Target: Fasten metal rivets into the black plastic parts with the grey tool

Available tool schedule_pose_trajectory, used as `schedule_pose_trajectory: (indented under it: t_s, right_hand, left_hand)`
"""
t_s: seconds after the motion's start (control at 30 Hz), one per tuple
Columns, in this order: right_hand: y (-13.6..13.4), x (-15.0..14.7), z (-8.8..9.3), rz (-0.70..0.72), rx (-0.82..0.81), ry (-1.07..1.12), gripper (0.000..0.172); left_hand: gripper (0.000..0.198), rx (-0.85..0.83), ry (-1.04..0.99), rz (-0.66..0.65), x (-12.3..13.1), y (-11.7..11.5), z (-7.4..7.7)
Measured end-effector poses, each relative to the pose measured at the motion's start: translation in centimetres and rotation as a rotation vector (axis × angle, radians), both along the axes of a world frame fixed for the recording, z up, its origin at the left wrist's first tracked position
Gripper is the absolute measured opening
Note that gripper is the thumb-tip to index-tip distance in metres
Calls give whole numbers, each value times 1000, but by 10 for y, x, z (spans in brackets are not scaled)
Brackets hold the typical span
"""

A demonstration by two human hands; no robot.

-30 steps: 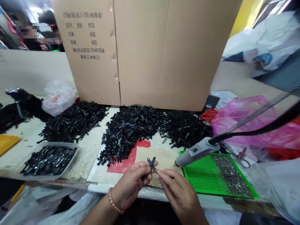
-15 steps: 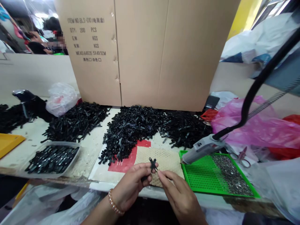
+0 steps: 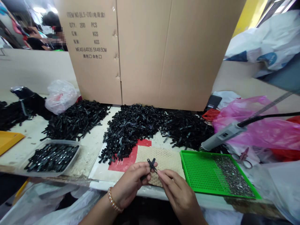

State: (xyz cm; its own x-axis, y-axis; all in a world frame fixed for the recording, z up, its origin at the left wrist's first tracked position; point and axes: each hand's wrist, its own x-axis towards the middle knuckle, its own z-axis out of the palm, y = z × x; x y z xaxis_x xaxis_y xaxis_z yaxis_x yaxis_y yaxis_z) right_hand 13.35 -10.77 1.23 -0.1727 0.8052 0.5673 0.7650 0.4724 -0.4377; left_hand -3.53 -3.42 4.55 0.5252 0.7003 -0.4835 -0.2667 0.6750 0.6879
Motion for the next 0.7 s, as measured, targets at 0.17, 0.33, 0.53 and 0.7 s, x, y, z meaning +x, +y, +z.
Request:
schedule_pose_trajectory:
  t_s: [0.17,0.33,0.53,0.7]
  right_hand:
    - [1,0,-5,-19,32,-88,34]
    - [3,-2,-4,-14,74,-143,34]
    - [4,-7,-1,0,85,-179,34]
    - [5,-9,-1,-8,15,-95,34]
  left_hand:
    - [33,-22,8,19,-1,1,-3]
    - [29,-19,5,27,-2,1,-9]
    - [23,59,47,9,-2,2,-9]
    - [28,41,47,21,-2,3,-5]
